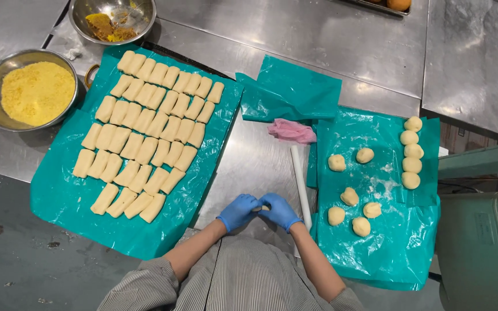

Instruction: Rolling out dough balls with a rolling pin and shaping them into rectangular rolls in a bakery kitchen.

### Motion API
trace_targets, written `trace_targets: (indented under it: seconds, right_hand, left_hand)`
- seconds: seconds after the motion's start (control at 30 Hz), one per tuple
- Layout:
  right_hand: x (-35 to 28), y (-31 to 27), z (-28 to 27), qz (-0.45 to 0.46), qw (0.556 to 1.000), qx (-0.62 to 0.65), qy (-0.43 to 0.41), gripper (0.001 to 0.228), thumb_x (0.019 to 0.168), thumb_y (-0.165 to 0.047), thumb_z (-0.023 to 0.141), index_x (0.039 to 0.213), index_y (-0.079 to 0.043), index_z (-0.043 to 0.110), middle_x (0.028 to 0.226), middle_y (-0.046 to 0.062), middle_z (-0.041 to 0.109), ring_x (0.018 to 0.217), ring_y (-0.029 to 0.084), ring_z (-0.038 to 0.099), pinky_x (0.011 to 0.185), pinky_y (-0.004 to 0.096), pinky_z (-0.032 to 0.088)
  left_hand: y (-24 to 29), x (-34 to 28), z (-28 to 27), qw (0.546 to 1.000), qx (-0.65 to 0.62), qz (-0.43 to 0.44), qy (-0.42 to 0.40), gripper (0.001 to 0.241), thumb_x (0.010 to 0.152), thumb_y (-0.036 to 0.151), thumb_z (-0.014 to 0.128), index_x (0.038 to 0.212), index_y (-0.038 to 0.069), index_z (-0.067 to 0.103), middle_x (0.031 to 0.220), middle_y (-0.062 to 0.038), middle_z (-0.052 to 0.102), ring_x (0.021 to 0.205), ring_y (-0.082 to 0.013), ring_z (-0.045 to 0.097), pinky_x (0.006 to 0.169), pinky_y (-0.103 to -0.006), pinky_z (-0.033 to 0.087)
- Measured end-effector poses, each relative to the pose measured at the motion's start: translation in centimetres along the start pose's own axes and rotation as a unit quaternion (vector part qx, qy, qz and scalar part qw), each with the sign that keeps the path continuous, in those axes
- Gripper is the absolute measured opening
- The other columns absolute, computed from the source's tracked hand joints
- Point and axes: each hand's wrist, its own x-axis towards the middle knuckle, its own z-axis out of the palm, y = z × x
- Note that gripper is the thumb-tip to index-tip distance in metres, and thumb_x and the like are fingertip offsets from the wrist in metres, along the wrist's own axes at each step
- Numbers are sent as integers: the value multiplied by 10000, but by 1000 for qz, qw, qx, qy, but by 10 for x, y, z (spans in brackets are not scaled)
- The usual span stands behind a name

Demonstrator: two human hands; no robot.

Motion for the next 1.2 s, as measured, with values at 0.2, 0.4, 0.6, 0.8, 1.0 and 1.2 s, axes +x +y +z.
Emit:
trace_targets:
  seconds: [0.2,0.4,0.6,0.8,1.0,1.2]
  right_hand:
    - [-24,-49,-27,-174,972,-123,99,243,797,-166,774,1019,-86,716,1036,77,685,934,308,656,842,429,499]
    - [-18,-89,-36,-388,862,-293,142,369,776,-139,729,1144,-125,703,1124,64,694,1067,279,675,892,414,524]
    - [-14,-134,-27,-412,865,-216,187,418,850,-151,773,1251,-100,667,1282,67,676,1134,276,661,924,401,502]
    - [-28,-117,-14,-294,907,-194,230,503,825,-127,756,1314,-107,641,1362,97,632,1193,306,609,987,428,460]
    - [-41,-96,2,-279,927,-178,176,492,835,-75,702,1321,-111,636,1380,79,635,1207,280,618,993,396,466]
    - [-47,-88,7,-250,937,-178,166,484,850,-74,686,1330,-108,627,1370,72,640,1187,264,624,995,394,465]
  left_hand:
    - [34,8,-48,991,-24,-42,125,483,897,208,715,1320,7,596,1249,-192,631,1145,-352,586,1011,-434,439]
    - [-9,4,-52,710,-636,-292,-80,407,959,261,665,1273,1,674,1208,-68,718,1125,-156,667,1010,-308,517]
    - [0,-24,-97,839,-474,-266,11,373,948,196,714,1258,-8,677,1159,-56,699,1077,-108,622,988,-278,497]
    - [-62,-120,-266,873,-243,-334,260,308,920,219,698,1170,44,656,1075,-35,677,989,-116,639,878,-278,542]
    - [-167,-254,-318,779,-160,-508,330,440,817,177,725,1242,64,697,1059,-68,704,941,-171,652,825,-325,541]
    - [-189,-272,-302,760,-149,-548,315,398,807,222,734,1163,45,746,1059,-111,745,938,-215,677,833,-365,538]
